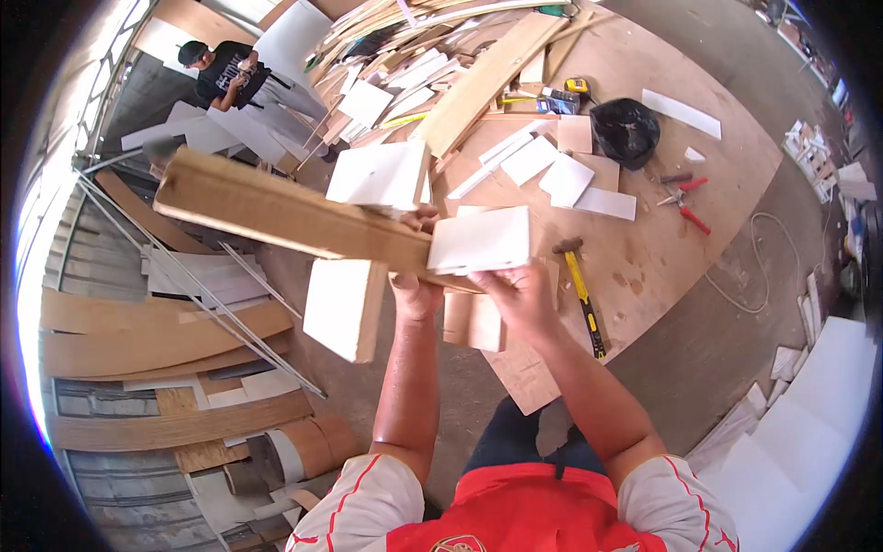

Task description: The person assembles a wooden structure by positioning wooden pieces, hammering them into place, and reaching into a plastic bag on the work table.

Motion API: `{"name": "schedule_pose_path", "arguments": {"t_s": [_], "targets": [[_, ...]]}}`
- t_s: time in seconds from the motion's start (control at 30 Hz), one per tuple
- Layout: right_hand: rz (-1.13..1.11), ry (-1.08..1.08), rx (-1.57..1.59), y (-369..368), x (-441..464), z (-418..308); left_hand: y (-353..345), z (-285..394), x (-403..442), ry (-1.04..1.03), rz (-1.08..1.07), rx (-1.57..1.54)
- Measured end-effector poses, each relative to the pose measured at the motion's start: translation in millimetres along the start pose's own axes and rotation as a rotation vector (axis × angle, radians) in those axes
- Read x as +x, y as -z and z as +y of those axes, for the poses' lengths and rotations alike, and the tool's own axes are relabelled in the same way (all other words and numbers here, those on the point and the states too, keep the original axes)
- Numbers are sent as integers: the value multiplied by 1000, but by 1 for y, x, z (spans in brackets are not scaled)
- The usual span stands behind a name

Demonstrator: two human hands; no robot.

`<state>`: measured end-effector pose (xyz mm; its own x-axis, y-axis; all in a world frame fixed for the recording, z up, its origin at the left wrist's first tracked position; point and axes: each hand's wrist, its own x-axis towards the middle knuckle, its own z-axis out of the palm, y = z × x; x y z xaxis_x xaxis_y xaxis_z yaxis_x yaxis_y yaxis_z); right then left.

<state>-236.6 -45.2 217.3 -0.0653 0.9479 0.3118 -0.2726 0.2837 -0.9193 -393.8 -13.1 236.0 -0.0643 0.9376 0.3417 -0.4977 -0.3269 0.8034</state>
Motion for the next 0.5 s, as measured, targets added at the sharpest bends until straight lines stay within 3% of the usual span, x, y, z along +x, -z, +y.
{"name": "schedule_pose_path", "arguments": {"t_s": [0.03, 0.07, 0.13, 0.2, 0.23, 0.3, 0.37, 0.5], "targets": [[27, -54, 103, 0, 5, -1, 8, 0, 6, 74, -67, -13], [57, -108, 205, 1, 12, -4, 0, -4, 12, 37, 29, 4], [92, -152, 240, 6, 25, -6, -8, 2, 22, 166, 14, 43], [90, -172, 187, 16, 37, -9, 10, -25, 26, 106, 12, -10], [71, -174, 119, 21, 44, -11, 29, -47, 23, 125, 47, 305], [47, -170, 19, 29, 52, -16, 19, -51, 30, 178, 150, 450], [50, -137, -2, 31, 58, -22, -8, -50, 37, 253, 274, 112], [80, -75, -12, 27, 62, -46, -45, -22, 42, 224, 234, -32]]}}
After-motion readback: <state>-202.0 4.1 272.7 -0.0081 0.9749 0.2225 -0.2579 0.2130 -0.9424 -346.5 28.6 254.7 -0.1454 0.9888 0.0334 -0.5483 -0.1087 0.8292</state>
